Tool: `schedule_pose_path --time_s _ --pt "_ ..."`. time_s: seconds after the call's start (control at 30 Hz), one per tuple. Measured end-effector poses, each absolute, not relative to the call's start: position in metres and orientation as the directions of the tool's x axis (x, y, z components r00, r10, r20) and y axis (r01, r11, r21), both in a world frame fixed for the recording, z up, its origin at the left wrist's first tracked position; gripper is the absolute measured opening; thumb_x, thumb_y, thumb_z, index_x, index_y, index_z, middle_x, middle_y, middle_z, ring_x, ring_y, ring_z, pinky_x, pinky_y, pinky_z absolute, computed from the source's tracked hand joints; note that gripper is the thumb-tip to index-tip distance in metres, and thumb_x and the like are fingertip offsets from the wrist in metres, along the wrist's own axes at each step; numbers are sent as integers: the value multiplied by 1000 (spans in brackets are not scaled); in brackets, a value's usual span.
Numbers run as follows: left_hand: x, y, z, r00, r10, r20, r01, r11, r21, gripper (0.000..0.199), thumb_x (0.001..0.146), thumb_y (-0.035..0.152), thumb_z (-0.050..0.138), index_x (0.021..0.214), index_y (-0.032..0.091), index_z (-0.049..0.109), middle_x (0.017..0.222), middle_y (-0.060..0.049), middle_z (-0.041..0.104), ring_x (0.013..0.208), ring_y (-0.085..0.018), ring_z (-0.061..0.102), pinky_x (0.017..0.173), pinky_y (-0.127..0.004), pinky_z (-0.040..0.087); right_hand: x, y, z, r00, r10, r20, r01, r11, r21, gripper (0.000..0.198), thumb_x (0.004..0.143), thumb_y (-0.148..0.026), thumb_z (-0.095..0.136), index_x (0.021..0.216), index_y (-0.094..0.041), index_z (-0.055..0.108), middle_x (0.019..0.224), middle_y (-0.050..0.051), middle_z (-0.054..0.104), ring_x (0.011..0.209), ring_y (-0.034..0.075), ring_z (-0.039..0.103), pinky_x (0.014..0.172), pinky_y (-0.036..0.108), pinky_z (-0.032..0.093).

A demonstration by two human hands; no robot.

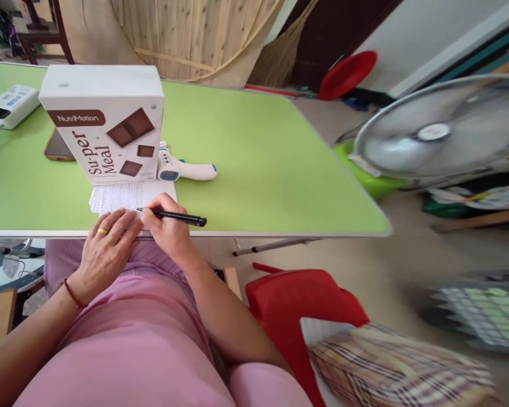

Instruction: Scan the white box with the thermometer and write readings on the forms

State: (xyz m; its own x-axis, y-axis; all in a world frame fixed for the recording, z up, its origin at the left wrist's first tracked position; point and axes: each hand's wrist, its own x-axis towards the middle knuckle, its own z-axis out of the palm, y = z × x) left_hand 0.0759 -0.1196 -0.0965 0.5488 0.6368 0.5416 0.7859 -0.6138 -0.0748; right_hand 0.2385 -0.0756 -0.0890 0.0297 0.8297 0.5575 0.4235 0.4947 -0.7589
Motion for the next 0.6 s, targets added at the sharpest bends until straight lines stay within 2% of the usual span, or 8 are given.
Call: schedule_pose_path --time_s 0.6 --pt "76 -120 -95 549 637 541 788 -610 -80 31 96 14 53 126 11 58 127 -12 65 120 -30 57 103 -45 46 238 -75 -88 -17 829 560 428 512 -745 15 81 -21 55 67 -23 51 56 -6 57 51 10 51 53 23 44"
